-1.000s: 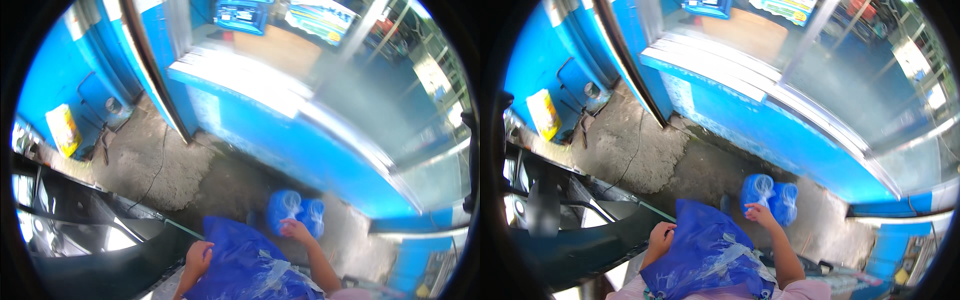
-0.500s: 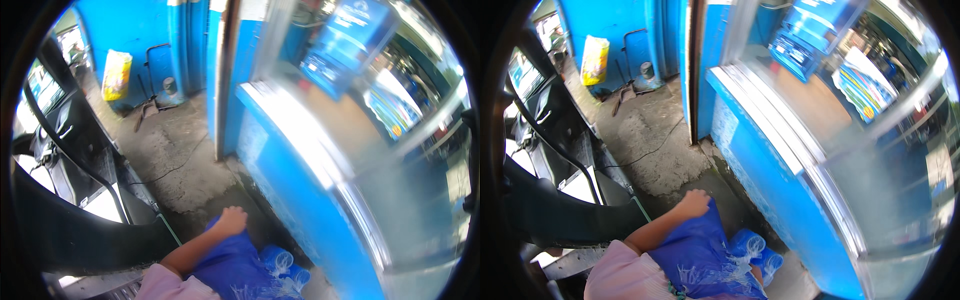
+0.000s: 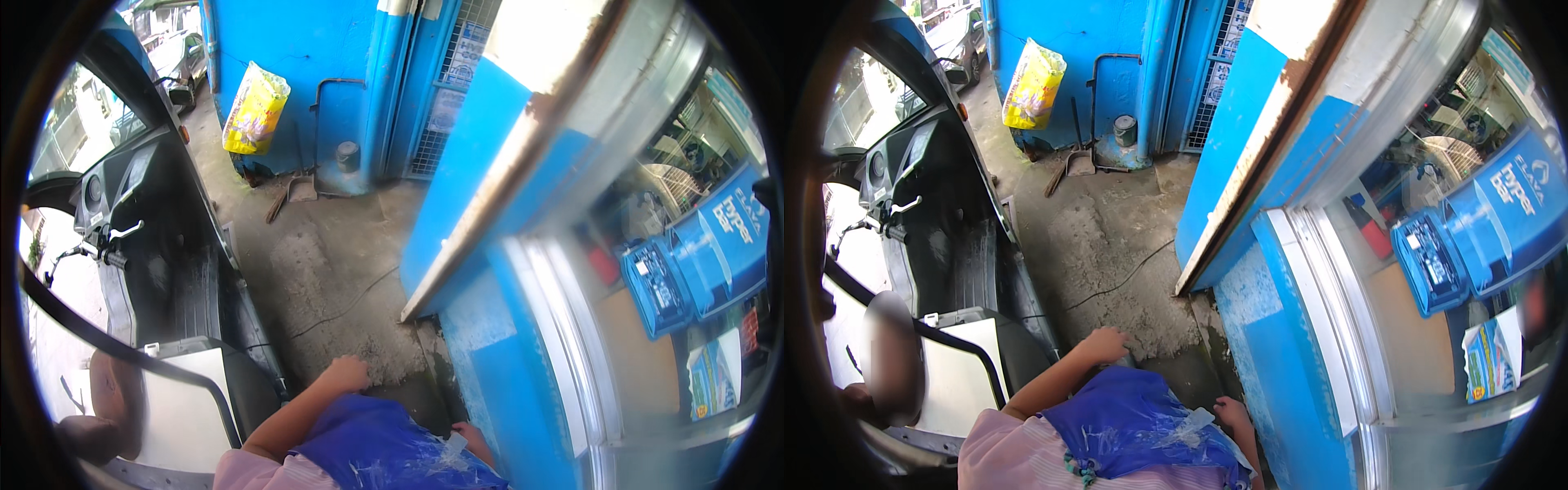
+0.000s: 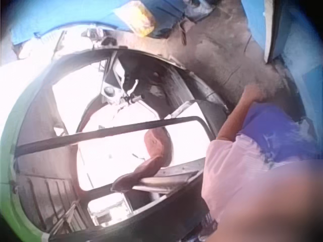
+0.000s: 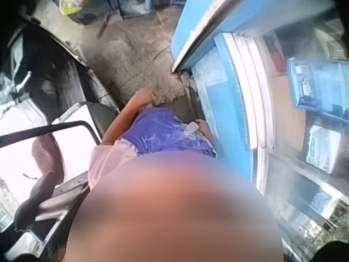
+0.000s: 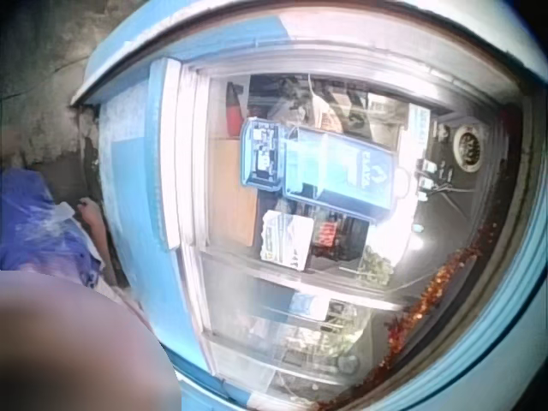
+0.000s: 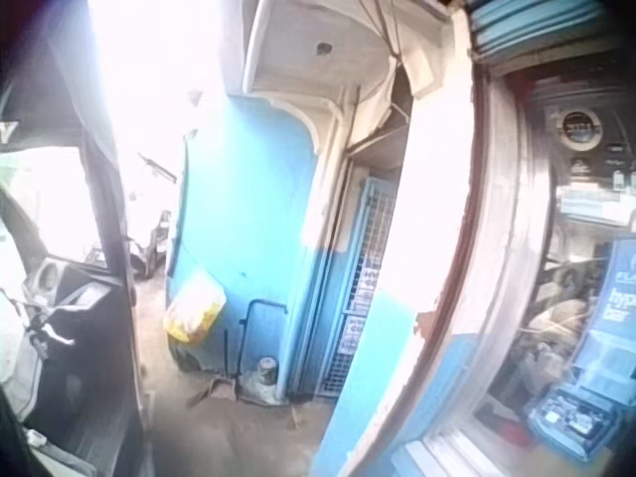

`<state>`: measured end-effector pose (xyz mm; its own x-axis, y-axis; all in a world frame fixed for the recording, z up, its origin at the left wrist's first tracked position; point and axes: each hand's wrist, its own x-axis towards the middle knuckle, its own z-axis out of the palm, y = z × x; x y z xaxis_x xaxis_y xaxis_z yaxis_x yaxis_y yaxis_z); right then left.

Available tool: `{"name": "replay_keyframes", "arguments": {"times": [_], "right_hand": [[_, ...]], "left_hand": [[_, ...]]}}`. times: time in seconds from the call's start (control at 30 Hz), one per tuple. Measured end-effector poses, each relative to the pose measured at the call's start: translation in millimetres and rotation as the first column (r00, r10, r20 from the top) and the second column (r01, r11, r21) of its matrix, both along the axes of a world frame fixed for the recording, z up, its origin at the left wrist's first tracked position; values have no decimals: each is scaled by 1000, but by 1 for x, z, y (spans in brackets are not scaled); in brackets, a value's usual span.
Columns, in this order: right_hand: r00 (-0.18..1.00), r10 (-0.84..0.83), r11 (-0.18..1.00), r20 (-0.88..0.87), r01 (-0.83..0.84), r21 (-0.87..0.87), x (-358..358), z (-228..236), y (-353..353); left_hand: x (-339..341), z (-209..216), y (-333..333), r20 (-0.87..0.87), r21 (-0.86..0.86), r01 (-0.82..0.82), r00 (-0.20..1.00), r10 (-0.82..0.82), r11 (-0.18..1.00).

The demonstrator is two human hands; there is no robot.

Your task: The person repeatedly picks up blue water containers from a storage area and loads them into the back of a three-wheeled vehicle. The person carries the containers one at a time, places them in the vehicle, and returns to the storage area to repeat the process.

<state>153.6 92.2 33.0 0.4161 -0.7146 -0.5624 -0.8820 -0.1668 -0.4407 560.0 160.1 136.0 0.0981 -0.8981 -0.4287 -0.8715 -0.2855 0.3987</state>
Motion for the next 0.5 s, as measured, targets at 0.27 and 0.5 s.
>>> {"name": "replay_keyframes", "arguments": {"times": [0.27,0.5], "right_hand": [[974,48,999,221,-45,-19,180,69,-132],[932,163,986,324,-161,-32,298,109,-242]], "left_hand": [[129,-5,-40,102,154,-144,986,129,978],[179,-11,-105,-193,70,-149,968,160,986]]}}
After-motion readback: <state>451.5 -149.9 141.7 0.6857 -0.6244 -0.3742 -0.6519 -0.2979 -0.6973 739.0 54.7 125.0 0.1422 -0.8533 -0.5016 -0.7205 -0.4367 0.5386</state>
